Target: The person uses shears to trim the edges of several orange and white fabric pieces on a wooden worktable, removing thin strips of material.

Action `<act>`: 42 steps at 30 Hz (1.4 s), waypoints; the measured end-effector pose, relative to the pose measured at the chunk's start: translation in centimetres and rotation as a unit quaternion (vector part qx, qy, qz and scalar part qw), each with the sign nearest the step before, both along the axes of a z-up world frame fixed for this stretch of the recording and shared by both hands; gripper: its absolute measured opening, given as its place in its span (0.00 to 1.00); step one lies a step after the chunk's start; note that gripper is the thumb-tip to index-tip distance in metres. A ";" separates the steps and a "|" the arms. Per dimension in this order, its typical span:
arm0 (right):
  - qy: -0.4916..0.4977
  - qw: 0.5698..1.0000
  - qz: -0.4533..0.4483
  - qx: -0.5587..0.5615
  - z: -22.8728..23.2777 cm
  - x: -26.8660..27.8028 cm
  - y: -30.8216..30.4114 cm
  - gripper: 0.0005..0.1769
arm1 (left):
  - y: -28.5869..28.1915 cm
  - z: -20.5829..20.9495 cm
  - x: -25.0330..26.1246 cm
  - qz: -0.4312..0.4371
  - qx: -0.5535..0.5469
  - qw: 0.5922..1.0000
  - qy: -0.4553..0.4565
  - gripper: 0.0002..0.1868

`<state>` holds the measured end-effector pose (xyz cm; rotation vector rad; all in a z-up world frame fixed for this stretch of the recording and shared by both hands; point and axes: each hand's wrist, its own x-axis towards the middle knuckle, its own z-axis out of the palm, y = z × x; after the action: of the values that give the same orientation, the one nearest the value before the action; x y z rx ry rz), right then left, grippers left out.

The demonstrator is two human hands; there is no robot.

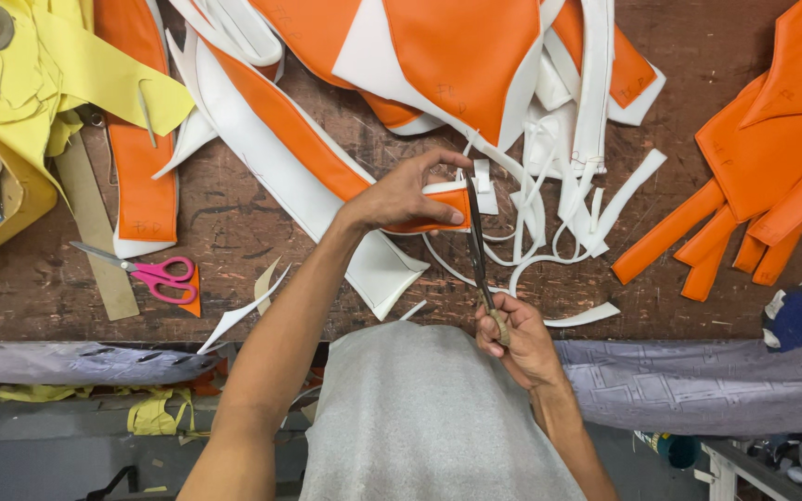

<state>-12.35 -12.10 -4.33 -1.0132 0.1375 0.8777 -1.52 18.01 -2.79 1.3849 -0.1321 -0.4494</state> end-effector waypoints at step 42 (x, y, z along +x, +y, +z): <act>-0.084 0.948 -0.228 -0.207 -1.8 0.7 -9.1 0.16 | 14.2 -2.0 9.1 0.493 -0.073 0.858 -0.126 0.29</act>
<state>-11.69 -21.20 -6.15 -1.3713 0.4074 0.3383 7.54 32.22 -4.84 1.1756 0.3279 0.5956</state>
